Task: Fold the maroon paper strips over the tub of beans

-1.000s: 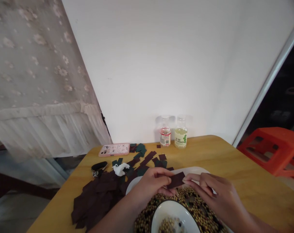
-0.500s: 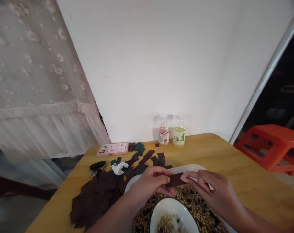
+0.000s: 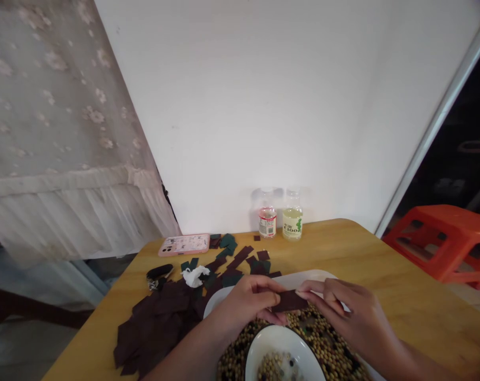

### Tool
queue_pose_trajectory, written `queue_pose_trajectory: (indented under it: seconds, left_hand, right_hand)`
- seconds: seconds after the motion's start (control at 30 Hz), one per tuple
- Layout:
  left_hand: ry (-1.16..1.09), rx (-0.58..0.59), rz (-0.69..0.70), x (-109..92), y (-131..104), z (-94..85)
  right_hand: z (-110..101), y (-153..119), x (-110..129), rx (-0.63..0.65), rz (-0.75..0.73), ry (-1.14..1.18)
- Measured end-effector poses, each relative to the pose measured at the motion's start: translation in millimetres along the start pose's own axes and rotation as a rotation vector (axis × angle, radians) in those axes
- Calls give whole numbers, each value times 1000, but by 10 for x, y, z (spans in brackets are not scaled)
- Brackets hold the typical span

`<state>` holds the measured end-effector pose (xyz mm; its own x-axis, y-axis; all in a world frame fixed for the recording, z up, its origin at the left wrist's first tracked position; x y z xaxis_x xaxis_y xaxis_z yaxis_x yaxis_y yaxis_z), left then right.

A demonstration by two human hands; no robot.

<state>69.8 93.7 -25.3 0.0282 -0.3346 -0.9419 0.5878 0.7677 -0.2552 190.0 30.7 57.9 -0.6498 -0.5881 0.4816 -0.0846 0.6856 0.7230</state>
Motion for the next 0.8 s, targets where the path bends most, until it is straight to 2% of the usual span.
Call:
queue_pose_trajectory:
  seconds: [0.13, 0.3, 0.47, 0.63, 0.8]
  left_hand:
    - [-38, -37, 26, -16, 9, -51]
    - [20, 85, -26, 37, -19, 70]
    - [-24, 10, -9, 26, -5, -2]
    - [35, 76, -23, 28, -21, 64]
    - [43, 79, -19, 35, -21, 76]
  right_hand:
    - [14, -8, -18, 14, 11, 6]
    - [-14, -9, 13, -29, -29, -73]
    - [7, 5, 5, 2, -1, -2]
    - [34, 9, 16, 15, -9, -7]
    - [65, 11, 35, 32, -28, -42]
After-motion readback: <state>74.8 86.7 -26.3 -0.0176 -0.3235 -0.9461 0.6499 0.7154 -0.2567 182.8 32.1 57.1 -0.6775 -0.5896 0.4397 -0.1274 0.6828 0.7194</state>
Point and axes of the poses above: each hand's wrist, its own y-axis towards the middle knuckle, its own z-axis out of the palm, x = y × z, the point moved 9 cm from there along y, towards the middle knuckle, and after that the axes turned 3 degrees about z, right-handed, at the moved point
